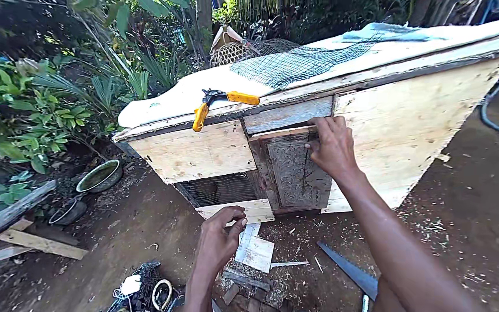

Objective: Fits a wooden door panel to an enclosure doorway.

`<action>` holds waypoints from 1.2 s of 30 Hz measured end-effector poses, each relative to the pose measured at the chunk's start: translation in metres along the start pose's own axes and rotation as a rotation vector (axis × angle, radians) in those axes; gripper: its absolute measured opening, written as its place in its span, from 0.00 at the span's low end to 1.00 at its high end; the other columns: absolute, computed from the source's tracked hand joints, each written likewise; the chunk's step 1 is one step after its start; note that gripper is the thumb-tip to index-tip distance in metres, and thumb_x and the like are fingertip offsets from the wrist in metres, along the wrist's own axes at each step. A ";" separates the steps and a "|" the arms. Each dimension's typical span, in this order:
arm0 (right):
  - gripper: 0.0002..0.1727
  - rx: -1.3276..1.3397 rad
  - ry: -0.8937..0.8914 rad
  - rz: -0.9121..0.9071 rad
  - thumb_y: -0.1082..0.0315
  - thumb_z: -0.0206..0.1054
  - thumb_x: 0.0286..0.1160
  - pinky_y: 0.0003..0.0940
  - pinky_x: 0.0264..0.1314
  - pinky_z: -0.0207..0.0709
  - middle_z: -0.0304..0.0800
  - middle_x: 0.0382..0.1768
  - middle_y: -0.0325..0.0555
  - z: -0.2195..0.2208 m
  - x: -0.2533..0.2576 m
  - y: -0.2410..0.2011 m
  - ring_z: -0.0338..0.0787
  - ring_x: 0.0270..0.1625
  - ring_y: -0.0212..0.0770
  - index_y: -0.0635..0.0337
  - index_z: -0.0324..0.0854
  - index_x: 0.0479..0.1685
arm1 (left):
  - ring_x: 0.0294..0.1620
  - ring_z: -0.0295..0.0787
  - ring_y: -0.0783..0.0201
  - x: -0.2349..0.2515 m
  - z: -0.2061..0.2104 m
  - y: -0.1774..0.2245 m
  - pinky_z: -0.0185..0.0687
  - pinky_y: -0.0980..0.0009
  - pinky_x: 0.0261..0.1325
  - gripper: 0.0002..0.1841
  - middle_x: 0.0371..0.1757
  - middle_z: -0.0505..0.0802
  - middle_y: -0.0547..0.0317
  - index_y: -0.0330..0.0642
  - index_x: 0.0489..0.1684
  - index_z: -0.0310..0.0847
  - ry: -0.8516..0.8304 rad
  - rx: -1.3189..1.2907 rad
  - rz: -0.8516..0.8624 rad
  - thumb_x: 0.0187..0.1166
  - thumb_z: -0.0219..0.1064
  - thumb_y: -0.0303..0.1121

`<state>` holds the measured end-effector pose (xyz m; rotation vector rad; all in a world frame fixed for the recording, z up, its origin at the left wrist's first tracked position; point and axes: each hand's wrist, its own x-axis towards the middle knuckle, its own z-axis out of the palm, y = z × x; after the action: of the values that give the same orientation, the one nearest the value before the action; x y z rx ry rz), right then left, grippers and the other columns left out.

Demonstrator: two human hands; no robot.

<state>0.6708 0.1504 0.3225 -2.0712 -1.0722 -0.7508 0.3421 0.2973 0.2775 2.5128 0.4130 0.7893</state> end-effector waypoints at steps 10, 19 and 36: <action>0.22 0.030 0.043 -0.051 0.70 0.82 0.60 0.60 0.51 0.75 0.87 0.54 0.51 0.004 -0.006 0.005 0.81 0.66 0.61 0.53 0.86 0.56 | 0.47 0.95 0.63 0.123 0.012 0.024 0.93 0.59 0.54 0.12 0.52 0.96 0.58 0.47 0.56 0.92 0.297 0.294 0.100 0.77 0.73 0.31; 0.22 0.084 0.050 -0.089 0.67 0.80 0.66 0.57 0.56 0.74 0.85 0.60 0.49 0.005 -0.009 0.010 0.78 0.71 0.59 0.50 0.87 0.61 | 0.41 0.91 0.50 0.168 0.027 0.027 0.87 0.47 0.39 0.16 0.47 0.91 0.50 0.49 0.61 0.89 0.225 0.452 0.129 0.76 0.75 0.31; 0.18 0.093 0.041 -0.049 0.68 0.78 0.67 0.58 0.58 0.76 0.87 0.56 0.49 0.003 -0.005 0.008 0.80 0.69 0.59 0.50 0.87 0.58 | 0.38 0.91 0.55 0.181 0.042 0.008 0.87 0.53 0.38 0.07 0.41 0.92 0.55 0.46 0.45 0.93 0.373 0.493 0.160 0.75 0.75 0.35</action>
<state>0.6761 0.1472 0.3146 -1.9498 -1.1177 -0.7500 0.5118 0.3504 0.3337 2.8729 0.5961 1.3720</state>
